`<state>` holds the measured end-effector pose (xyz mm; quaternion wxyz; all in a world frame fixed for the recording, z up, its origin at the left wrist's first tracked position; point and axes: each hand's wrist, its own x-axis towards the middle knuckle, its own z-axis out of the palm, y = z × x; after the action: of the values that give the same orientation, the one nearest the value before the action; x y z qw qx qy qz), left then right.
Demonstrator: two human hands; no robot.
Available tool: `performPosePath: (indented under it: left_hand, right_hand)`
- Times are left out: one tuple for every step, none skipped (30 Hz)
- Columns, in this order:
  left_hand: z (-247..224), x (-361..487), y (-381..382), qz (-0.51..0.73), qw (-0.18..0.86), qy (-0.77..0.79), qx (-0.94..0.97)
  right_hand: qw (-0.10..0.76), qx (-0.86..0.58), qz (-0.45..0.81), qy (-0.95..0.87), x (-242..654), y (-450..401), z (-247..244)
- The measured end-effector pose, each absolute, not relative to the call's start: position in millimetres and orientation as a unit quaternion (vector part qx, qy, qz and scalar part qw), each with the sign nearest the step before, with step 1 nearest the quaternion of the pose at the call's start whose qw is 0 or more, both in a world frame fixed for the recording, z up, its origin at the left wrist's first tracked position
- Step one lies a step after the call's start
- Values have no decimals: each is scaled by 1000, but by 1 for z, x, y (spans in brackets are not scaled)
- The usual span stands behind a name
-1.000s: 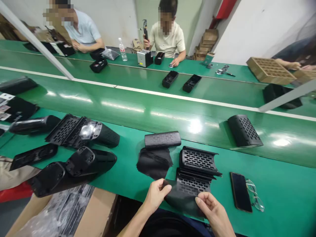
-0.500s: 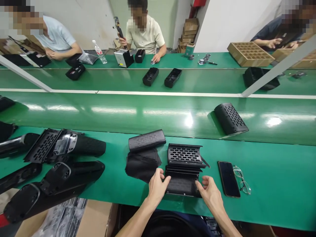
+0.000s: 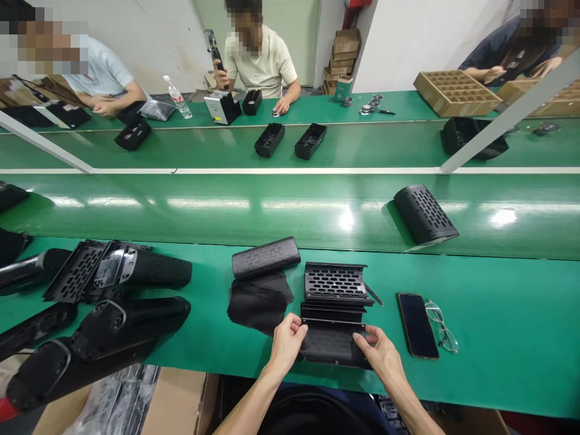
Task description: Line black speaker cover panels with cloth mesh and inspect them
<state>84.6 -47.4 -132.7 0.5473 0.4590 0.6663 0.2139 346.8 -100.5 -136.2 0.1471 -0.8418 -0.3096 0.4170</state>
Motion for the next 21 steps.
performPosePath:
  left_hand:
    - [-131, 84, -48, 225, 561, 659, 448]
    - [-128, 83, -48, 236, 576, 650, 437]
    - [-123, 83, -48, 246, 592, 640, 423]
    - [-118, 82, -49, 254, 609, 630, 409]
    - [-112, 80, -49, 261, 627, 621, 393]
    - [-105, 79, -50, 266, 644, 611, 377]
    - [-97, 77, -51, 271, 660, 601, 361]
    - [-88, 74, -52, 275, 675, 590, 347]
    - [-80, 72, -52, 279, 688, 580, 335]
    - [-70, 69, -53, 284, 700, 569, 324]
    - [-61, 66, -53, 292, 713, 557, 311]
    - [-52, 63, -53, 304, 726, 542, 295]
    - [-44, 59, -52, 316, 738, 527, 279]
    - [-35, 56, -51, 328, 747, 513, 265]
    - [-28, 52, -50, 339, 754, 501, 256]
    - [-21, 49, -49, 347, 757, 492, 253]
    - [-14, 45, -48, 352, 757, 487, 257]
    - [-9, 42, -47, 356, 756, 482, 262]
    - [-4, 39, -47, 362, 755, 478, 267]
    - [0, 35, -46, 368, 754, 472, 271]
    - [4, 32, -46, 371, 754, 469, 273]
  right_hand:
    - [157, -841, 423, -300, 347, -101, -133]
    - [169, -839, 427, -292, 346, -101, -130]
    - [183, -836, 432, -285, 346, -102, -125]
    - [200, -830, 440, -280, 345, -104, -118]
    - [218, -820, 453, -275, 344, -105, -111]
    - [240, -804, 472, -270, 342, -106, -102]
    - [263, -783, 497, -264, 340, -107, -92]
    - [286, -759, 525, -257, 338, -107, -82]
    - [308, -734, 551, -249, 336, -106, -71]
    - [325, -712, 574, -240, 333, -105, -60]
    - [339, -693, 592, -232, 331, -103, -48]
    - [351, -675, 610, -224, 328, -100, -38]
    - [362, -655, 628, -215, 326, -97, -27]
    - [372, -636, 645, -205, 323, -94, -18]
    - [380, -620, 659, -192, 321, -91, -10]
    - [387, -609, 669, -180, 319, -88, -3]
    - [391, -602, 675, -170, 318, -85, 2]
    - [393, -600, 677, -164, 316, -82, 7]
    - [394, -599, 677, -164, 314, -80, 10]
    - [396, -596, 678, -167, 312, -78, 13]
    - [397, -590, 682, -170, 310, -76, 15]
